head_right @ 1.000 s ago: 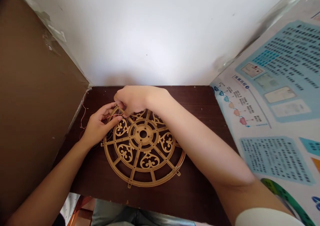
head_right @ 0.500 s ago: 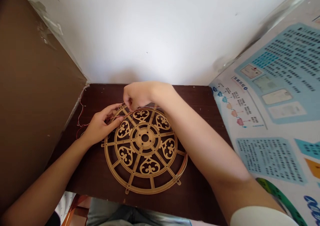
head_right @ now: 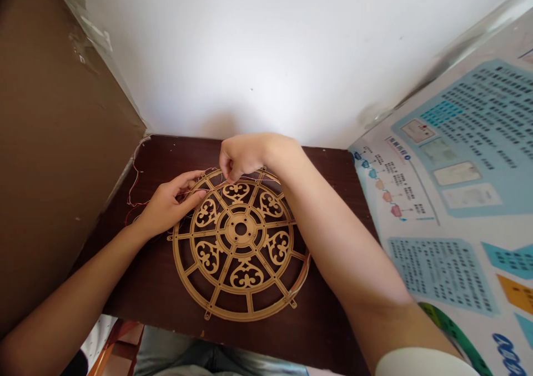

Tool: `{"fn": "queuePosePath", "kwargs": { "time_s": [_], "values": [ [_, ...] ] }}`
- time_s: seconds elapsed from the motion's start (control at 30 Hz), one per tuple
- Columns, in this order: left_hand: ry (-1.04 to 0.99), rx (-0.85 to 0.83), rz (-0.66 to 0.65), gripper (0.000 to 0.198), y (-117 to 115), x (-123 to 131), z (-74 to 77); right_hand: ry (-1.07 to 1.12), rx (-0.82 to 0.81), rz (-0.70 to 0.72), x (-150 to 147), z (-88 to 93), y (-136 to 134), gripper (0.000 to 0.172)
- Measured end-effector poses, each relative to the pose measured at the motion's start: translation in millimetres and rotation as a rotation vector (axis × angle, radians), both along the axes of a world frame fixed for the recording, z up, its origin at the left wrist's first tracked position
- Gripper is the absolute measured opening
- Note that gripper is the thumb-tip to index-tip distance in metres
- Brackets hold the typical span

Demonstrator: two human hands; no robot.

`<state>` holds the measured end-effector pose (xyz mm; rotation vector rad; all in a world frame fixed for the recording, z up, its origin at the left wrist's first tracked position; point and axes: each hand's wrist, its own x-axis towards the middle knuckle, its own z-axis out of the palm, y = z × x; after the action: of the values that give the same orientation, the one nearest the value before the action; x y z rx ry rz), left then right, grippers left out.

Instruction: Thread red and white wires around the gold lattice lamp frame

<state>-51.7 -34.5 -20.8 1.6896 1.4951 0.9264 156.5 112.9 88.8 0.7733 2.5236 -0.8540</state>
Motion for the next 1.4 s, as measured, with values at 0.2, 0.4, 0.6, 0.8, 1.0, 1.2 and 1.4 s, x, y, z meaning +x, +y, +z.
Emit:
{"fn": "queuePosePath", "kwargs": {
  "time_s": [0.2,0.4,0.6,0.8,1.0,1.2,1.4],
  "values": [
    [0.057,-0.004,-0.005,0.065,1.9,-2.4,-4.1,0.186,-0.058,0.083,15.3,5.8,11.0,0.017],
    [0.045,0.018,-0.011,0.063,2.8,-4.4,-7.0,0.101,-0.06,0.028,24.0,10.0,14.9,0.027],
    [0.077,0.07,-0.031,0.059,3.7,-3.0,-3.4,0.14,-0.101,0.063,4.2,4.6,-2.5,0.028],
    [0.122,0.096,-0.057,0.053,3.4,-1.7,2.9,0.162,0.016,0.136,-15.8,5.1,-29.7,0.017],
    [0.104,0.077,-0.039,0.059,1.8,-1.7,4.1,0.208,-0.107,0.138,-3.4,1.3,-9.5,0.022],
    [0.112,0.055,-0.039,0.06,1.6,-1.8,0.8,0.205,-0.268,0.061,7.8,2.5,5.1,0.019],
    [0.09,0.117,-0.073,0.051,1.2,1.0,2.1,0.135,-0.225,0.063,-3.6,5.6,-7.8,0.018]
  ]
}}
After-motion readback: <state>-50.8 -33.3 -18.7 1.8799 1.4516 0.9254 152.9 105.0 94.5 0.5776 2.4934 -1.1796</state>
